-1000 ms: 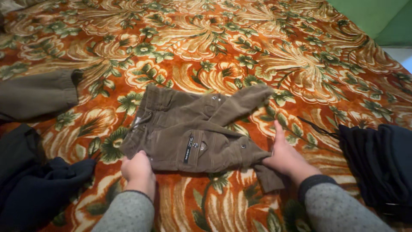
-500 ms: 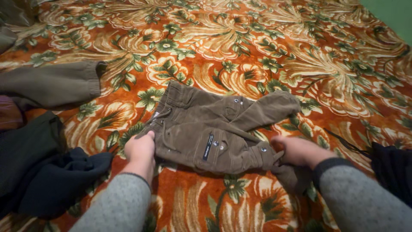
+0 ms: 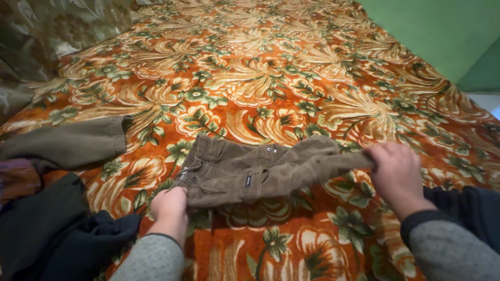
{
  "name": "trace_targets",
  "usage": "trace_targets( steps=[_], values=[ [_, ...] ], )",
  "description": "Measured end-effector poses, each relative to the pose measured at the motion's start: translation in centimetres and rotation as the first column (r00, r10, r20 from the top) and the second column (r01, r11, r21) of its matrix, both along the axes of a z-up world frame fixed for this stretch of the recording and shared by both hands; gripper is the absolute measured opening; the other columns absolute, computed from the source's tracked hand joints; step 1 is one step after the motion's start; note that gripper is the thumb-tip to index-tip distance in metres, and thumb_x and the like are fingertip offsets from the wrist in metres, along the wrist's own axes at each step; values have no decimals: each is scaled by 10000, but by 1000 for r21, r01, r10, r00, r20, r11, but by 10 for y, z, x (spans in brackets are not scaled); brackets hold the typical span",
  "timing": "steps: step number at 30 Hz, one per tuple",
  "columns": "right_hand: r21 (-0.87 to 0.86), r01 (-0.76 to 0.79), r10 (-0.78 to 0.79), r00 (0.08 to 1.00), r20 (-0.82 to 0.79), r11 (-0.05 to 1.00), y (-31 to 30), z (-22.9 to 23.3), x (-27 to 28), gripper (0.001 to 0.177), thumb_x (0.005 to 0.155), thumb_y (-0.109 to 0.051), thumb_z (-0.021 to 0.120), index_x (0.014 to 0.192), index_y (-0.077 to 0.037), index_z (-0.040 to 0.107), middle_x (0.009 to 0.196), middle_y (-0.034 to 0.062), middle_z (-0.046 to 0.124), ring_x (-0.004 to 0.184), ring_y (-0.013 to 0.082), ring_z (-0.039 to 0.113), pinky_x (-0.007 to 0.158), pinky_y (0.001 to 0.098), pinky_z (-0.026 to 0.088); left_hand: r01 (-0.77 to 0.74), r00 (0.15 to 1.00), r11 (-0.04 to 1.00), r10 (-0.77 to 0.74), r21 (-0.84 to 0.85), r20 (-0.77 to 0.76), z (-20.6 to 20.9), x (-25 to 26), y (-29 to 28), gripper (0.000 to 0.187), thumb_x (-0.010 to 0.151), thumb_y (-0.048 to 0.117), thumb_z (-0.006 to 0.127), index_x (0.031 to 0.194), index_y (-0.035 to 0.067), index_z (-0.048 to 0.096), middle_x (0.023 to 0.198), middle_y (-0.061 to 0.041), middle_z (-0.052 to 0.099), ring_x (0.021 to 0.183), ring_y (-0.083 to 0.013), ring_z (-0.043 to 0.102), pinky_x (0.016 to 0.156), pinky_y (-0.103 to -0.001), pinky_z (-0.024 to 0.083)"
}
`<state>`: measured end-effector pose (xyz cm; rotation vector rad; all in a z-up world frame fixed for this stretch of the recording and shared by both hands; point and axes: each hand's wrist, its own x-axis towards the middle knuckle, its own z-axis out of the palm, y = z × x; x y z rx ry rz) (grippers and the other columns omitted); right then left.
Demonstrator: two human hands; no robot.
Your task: The person folds a black hoodie, a dark grey t-shirt, and brown cargo shorts on a bed with a floral-patterned sheet. Each item is smoothed, folded into a compact rectangle, and placed aside.
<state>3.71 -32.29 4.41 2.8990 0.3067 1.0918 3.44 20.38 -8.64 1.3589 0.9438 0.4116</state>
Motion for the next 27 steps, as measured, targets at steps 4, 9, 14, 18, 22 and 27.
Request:
trace_targets(
  steps=[4,9,14,18,22,27],
  values=[
    [-177,-37,-63,847,-528,984,-18,-50,-52,539,719,-119,696,1220,-315,665,1161,50,635,1129,303,621,959,440,527,155,970,983,-132,100,-204,-7,-36,10,329,700,118,742,996,-27,740,975,-189,752,866,-309,684,787,-457,537],
    [-216,279,-319,408,-856,936,-10,-85,-68,624,854,-168,677,1391,-467,568,1412,-43,534,1396,261,460,1132,483,411,397,876,604,-24,691,-482,28,-61,-16,344,719,133,707,1031,-11,705,1107,-255,680,1060,-418,621,912,-501,510],
    [540,-88,377,808,-453,837,102,-78,-23,533,779,-103,545,1299,-45,647,1320,164,669,1260,313,608,1086,388,446,341,766,274,-636,899,-96,49,-39,-126,433,729,32,530,1114,92,718,1187,-138,700,1163,-341,621,1044,-436,463],
    [631,-174,555,682,-477,756,195,-106,-28,525,950,-231,482,1454,-89,520,1523,147,518,1436,286,468,1174,447,347,417,555,-143,-742,897,-376,24,-41,-186,521,848,203,525,1348,71,592,1469,-133,535,1422,-331,429,1143,-552,278],
    [201,-99,213,682,-700,975,178,-123,-27,704,945,-477,483,1574,-188,357,1630,61,318,1502,254,267,1186,566,155,575,552,-261,-577,776,-603,6,-44,-170,566,908,277,449,1471,225,479,1623,11,365,1522,-191,271,1230,-577,76],
    [25,126,-78,740,-669,992,80,-118,-25,786,926,-649,446,1568,-221,300,1649,23,266,1527,228,210,1213,542,123,696,669,16,-379,718,-640,2,-15,-128,620,987,557,382,1555,310,351,1654,-8,258,1535,-225,176,1210,-577,30]
  ],
)
